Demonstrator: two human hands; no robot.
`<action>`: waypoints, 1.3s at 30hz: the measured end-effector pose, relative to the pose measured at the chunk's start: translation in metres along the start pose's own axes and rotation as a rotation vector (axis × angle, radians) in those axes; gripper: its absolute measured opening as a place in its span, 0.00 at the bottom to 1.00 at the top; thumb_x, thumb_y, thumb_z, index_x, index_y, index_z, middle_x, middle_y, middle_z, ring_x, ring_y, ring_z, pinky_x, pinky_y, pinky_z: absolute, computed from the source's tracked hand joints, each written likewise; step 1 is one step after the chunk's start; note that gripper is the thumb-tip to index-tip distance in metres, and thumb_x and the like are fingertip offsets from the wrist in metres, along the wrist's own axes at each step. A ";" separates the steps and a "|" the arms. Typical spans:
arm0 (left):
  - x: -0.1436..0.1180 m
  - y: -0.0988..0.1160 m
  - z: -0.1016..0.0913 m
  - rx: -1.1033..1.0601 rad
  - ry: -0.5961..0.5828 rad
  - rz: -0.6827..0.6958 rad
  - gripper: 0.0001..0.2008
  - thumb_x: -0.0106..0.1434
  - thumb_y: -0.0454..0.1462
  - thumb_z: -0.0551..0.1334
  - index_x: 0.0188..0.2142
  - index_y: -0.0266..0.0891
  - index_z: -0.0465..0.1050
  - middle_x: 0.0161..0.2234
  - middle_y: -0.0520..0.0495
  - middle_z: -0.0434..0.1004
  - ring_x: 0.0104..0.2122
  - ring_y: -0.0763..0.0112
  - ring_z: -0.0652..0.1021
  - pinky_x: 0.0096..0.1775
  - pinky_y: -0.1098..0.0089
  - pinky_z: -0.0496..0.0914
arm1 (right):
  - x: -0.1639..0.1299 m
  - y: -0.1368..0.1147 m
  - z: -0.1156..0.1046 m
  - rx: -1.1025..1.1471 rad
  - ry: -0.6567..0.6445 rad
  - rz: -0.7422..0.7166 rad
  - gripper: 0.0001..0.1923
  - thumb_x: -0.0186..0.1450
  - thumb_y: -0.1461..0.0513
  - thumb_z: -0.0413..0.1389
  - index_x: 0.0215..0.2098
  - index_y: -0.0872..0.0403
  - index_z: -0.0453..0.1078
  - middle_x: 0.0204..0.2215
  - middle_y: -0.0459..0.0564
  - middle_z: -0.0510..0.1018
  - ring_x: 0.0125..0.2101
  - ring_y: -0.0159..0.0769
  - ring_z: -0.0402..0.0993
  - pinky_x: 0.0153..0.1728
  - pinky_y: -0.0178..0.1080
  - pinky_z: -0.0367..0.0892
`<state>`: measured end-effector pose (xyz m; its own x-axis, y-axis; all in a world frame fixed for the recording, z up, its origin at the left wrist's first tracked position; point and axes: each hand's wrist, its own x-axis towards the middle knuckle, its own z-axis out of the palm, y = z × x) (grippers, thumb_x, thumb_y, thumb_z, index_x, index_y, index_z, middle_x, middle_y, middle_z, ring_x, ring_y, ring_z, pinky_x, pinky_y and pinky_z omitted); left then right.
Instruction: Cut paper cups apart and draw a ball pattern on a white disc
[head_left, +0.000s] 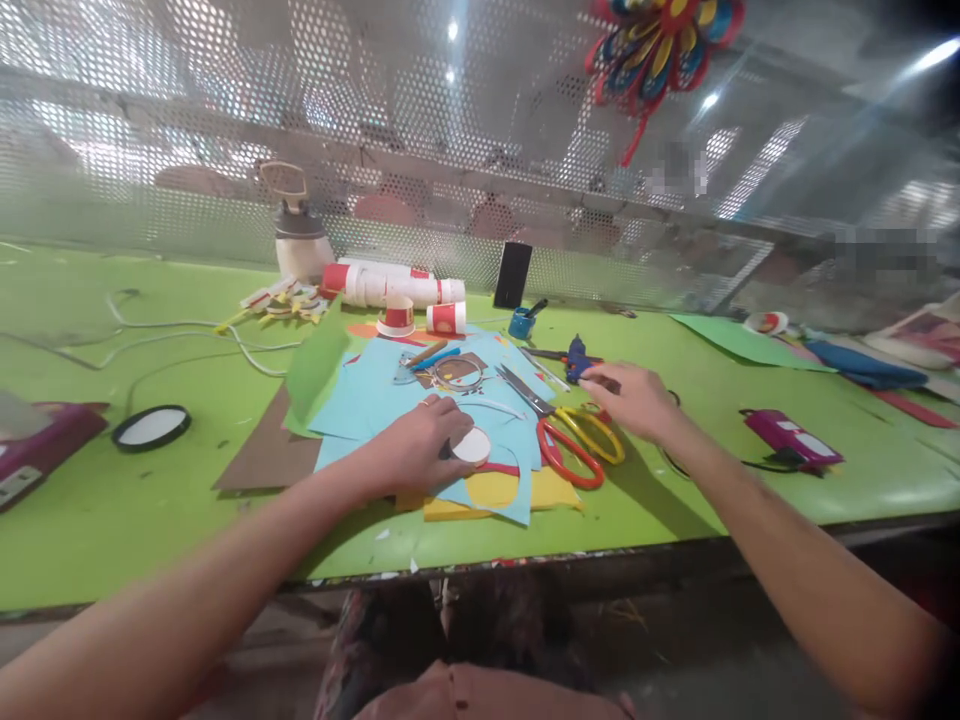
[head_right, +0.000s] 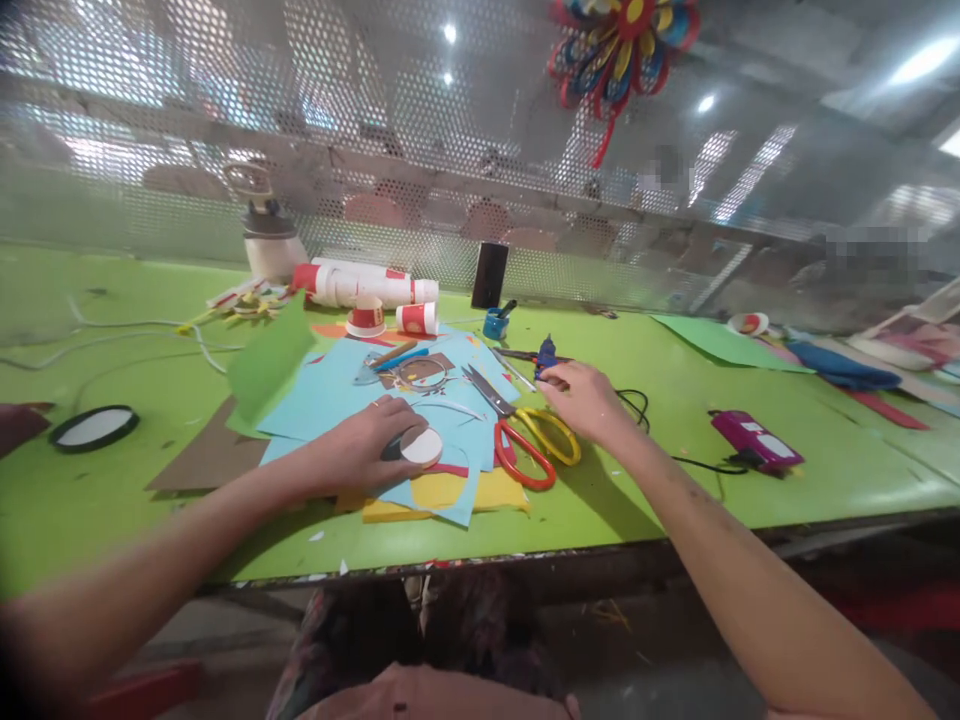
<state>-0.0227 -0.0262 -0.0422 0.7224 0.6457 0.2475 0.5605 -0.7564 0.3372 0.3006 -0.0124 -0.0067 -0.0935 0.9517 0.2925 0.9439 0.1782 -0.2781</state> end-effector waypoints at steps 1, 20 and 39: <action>0.000 0.000 0.000 0.005 -0.005 -0.005 0.18 0.63 0.48 0.61 0.45 0.36 0.71 0.40 0.41 0.72 0.43 0.56 0.71 0.44 0.60 0.68 | 0.003 -0.011 0.002 0.039 -0.021 -0.059 0.10 0.65 0.61 0.55 0.38 0.55 0.77 0.35 0.52 0.80 0.32 0.38 0.75 0.38 0.41 0.69; -0.001 0.014 -0.003 -0.091 -0.041 -0.215 0.23 0.58 0.50 0.65 0.46 0.37 0.70 0.44 0.41 0.69 0.45 0.54 0.70 0.48 0.56 0.67 | 0.029 -0.020 0.038 0.420 0.098 -0.155 0.13 0.63 0.57 0.54 0.35 0.57 0.77 0.28 0.53 0.82 0.28 0.40 0.78 0.32 0.40 0.72; 0.000 0.005 0.004 -0.164 -0.010 -0.134 0.22 0.61 0.45 0.64 0.51 0.37 0.69 0.46 0.40 0.70 0.46 0.56 0.71 0.47 0.57 0.68 | 0.029 -0.020 0.031 0.479 0.132 -0.080 0.12 0.62 0.57 0.56 0.35 0.56 0.77 0.28 0.52 0.83 0.28 0.40 0.78 0.32 0.39 0.72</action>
<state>-0.0183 -0.0300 -0.0439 0.6503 0.7376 0.1817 0.5791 -0.6361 0.5099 0.2692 0.0196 -0.0210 -0.0895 0.8963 0.4344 0.6811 0.3733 -0.6299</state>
